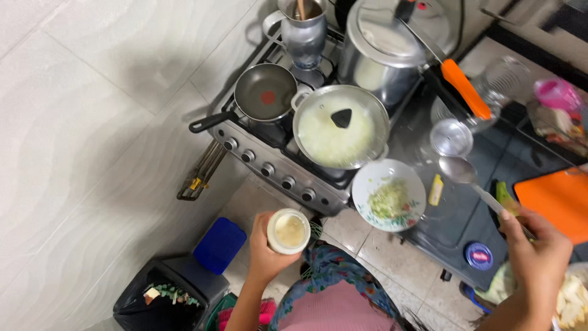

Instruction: The person stirs ingredients in pots on a stove, organizes dishes in a rack, and retrieves a jar from a shelf. They add a spoonful of the jar's contents to a pan before peeling a green banana by hand and slicing it into the pan using a knife.

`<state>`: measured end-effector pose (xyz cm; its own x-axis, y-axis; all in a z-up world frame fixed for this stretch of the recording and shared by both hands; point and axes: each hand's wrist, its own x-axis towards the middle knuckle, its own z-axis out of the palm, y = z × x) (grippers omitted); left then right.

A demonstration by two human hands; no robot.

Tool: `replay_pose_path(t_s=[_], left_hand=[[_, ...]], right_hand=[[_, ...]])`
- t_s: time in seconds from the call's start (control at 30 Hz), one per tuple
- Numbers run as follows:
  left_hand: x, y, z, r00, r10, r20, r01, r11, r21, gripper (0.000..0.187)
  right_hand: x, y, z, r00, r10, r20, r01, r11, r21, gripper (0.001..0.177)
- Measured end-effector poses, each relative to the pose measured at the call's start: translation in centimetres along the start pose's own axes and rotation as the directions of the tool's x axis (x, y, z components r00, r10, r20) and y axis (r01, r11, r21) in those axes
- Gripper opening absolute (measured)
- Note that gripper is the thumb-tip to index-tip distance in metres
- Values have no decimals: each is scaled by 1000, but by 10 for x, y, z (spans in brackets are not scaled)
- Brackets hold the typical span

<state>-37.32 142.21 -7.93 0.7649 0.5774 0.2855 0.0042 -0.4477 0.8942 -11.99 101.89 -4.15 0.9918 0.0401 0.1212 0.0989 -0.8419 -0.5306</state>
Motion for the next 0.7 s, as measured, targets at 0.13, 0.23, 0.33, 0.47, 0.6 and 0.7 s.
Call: replay_pose_path(t_s=[0.13,0.23,0.33,0.47,0.6,0.7], left_hand=[[43,-21,-11,999,1,-33,1,999,44,79],[87,-26,-22,986,128,-107,-118,988,95,80],[130,-26,-44,976,181,-121,-170,981,95,67],[185,-36,-68,941,305,-144,-277,943,185,70],[242,-42,-91,871,480,-104,-450,864,227,53],[274,-59,-106,846,532,-27,-507,819,270,47]], right_hand=[[5,-86,13,973,-199,116,-8,477,879,15],[24,-173,58,903,-396,-165,242,152,958,36],[23,-253,82,804,-482,-347,436,83,896,28],[27,-339,69,356,-874,-332,778,80,623,27],[38,-422,85,-94,-949,-300,927,-193,321,27],[45,-453,104,-189,-933,-308,959,-242,145,23]])
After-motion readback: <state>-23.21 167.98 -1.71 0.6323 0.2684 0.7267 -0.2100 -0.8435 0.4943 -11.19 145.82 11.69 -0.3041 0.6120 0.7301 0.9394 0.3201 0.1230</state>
